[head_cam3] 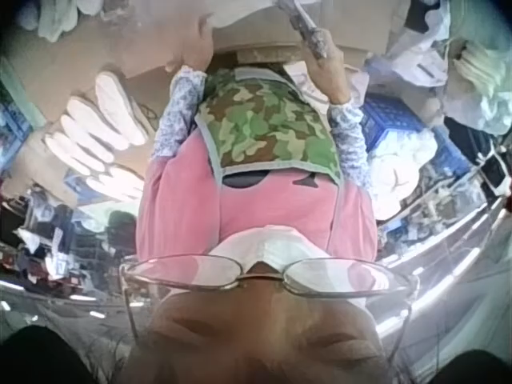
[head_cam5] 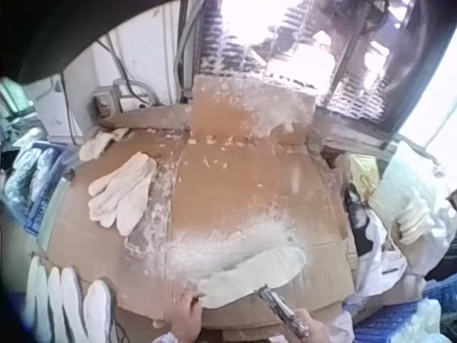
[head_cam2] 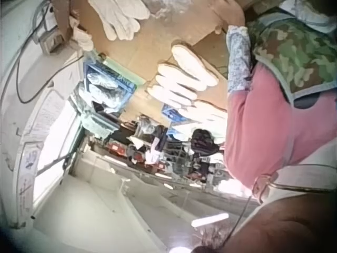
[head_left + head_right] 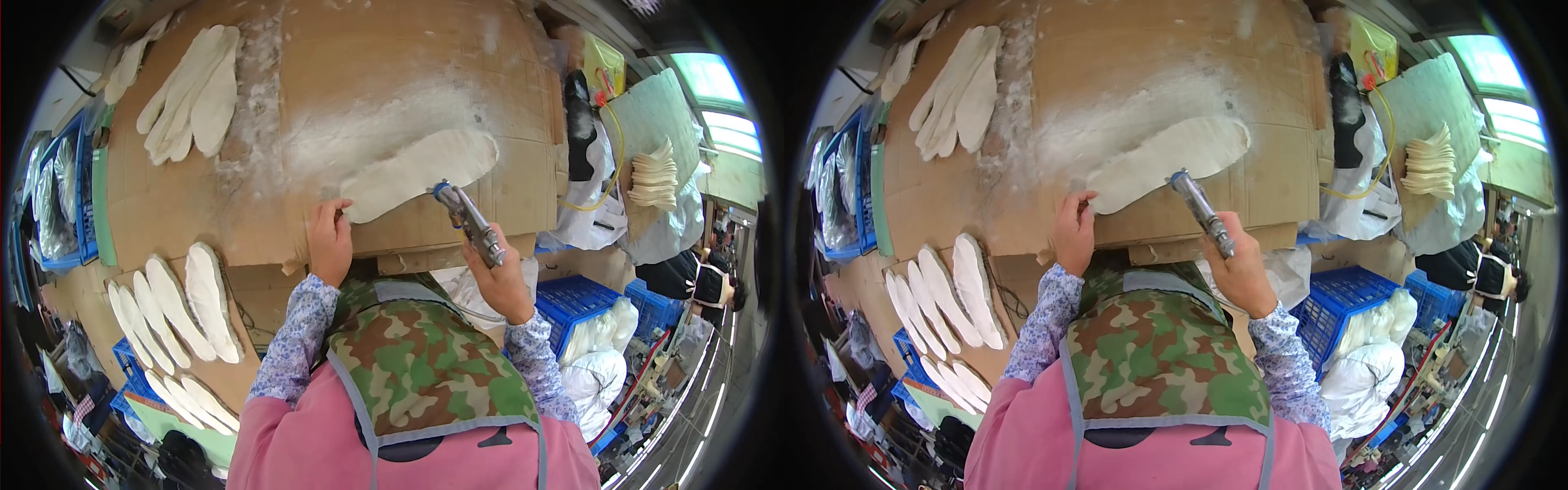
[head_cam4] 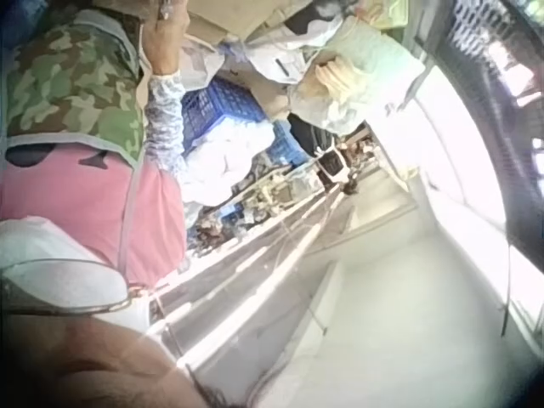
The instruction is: The recorder prepares shoe insoles by applying adhesive with a spray gun, arranging them on a tray, and stacking completed components.
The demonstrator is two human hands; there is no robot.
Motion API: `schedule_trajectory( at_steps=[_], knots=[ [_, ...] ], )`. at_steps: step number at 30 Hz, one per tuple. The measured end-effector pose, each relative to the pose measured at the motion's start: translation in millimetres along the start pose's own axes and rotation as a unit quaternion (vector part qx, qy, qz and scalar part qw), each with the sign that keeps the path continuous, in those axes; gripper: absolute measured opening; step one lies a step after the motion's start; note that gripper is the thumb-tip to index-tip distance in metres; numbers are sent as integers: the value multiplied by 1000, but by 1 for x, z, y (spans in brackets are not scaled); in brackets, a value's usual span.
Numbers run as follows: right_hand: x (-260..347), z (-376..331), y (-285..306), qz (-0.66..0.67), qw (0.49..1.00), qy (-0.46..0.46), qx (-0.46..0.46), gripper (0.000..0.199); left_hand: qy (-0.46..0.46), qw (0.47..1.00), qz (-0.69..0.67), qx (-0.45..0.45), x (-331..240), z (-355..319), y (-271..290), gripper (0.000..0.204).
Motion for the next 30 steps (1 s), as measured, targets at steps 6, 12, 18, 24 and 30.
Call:
schedule_trajectory(
  at_steps=[6, 12, 18, 24, 30],
  knots=[
    [21, 0, -35, 4, 997, -23, 77, 23, 32, 998, -15, -42, 11, 12, -3, 20],
    [35, -3, -57, -18, 991, -2, 132, 26, 67, 995, -56, -38, 25, 14, -4, 26],
    [41, -6, -67, -10, 990, 7, 141, 26, 52, 996, -67, -27, 47, 18, -8, 30],
    [26, -4, -54, -32, 994, -13, 108, 26, 71, 993, -86, -35, 38, 17, -4, 32],
    [25, -3, -46, -24, 996, -29, 80, 24, 81, 993, -77, -28, 33, 17, -2, 34]
  ],
)
Point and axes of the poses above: each hand's wrist, its own z-axis towards the middle knuckle, its own y-axis out of the back of the hand, x = y × z, the point moved 7 cm from there along z, towards the middle knuckle, and after that the axes turned 6 degrees about y, right-handed, at the moved point
